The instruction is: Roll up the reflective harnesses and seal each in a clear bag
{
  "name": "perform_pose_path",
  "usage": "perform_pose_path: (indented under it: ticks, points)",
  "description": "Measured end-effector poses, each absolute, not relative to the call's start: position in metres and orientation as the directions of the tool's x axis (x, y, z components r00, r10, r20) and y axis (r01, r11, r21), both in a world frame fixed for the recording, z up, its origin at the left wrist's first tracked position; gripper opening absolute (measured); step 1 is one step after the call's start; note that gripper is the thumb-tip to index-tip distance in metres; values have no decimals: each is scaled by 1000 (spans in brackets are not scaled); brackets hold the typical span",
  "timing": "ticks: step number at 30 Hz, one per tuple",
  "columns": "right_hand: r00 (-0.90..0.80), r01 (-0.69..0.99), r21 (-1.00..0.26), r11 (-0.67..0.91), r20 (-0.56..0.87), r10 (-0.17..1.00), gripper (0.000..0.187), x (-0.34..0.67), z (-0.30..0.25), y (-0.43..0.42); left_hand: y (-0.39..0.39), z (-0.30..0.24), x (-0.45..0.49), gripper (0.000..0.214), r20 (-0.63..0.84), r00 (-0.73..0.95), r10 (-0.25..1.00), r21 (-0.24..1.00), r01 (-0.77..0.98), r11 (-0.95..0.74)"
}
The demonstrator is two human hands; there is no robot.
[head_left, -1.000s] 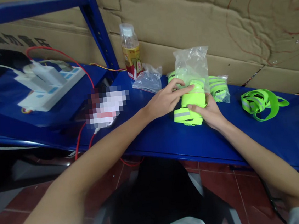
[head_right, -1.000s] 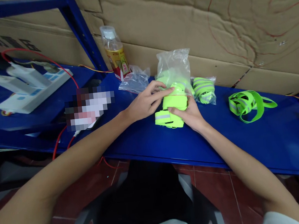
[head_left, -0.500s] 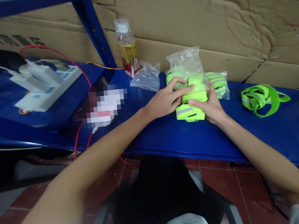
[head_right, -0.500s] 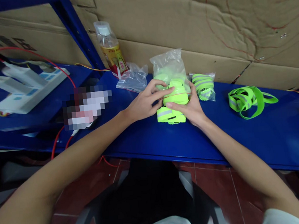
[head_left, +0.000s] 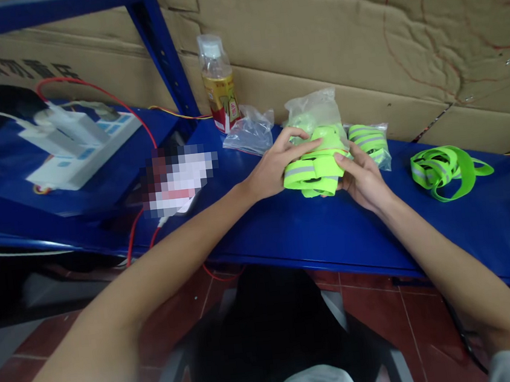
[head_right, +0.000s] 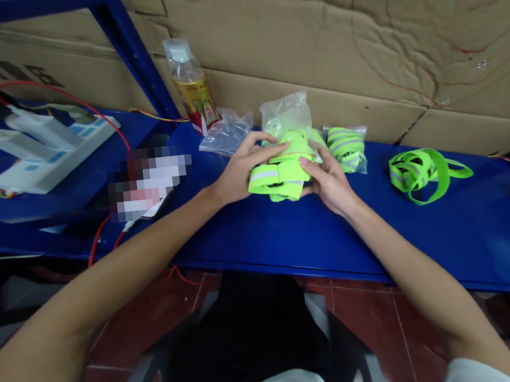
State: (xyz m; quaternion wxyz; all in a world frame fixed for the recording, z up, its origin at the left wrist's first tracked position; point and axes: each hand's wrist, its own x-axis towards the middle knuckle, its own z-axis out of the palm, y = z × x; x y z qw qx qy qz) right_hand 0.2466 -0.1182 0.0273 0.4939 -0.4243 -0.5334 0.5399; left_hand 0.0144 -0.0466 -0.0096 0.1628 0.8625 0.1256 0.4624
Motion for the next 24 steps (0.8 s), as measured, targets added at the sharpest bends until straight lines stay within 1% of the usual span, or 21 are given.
perform_pose_path:
  ticks: [3,5,8,10,13,15,18,21,24]
  points:
    - [-167,-31,-999,19,24,986,84,250,28,-118,-48,-7,12,50,728,556,401,431,83,-898]
    - [-172,-16,-1000,6,9,985,85,251,27,-117,-49,-6,11,51,711,568,415,454,81,-887]
    - [-150,-33,-999,6,11,989,84,252,25,-115,-51,-4,14,58,710,591,383,446,43,-894]
    - [-109,-55,-999,0,6,994,84,254,24,-112,-55,-3,18,68,718,605,344,427,9,-904]
    - [-52,-71,-997,8,11,999,75,256,22,-109,-62,-2,24,89,712,624,322,416,-5,-909]
    - [-36,-70,-997,19,22,999,65,257,21,-108,-65,-3,26,95,714,613,337,417,14,-909]
    - [-17,-84,-996,11,12,1000,53,254,18,-109,-64,-5,24,88,737,568,365,424,32,-905]
    - [22,-97,-995,6,4,1000,48,251,15,-111,-61,-7,22,80,755,545,364,423,19,-906]
    - [25,-63,-998,21,19,1000,44,251,17,-112,-61,-8,23,77,763,533,366,428,8,-904]
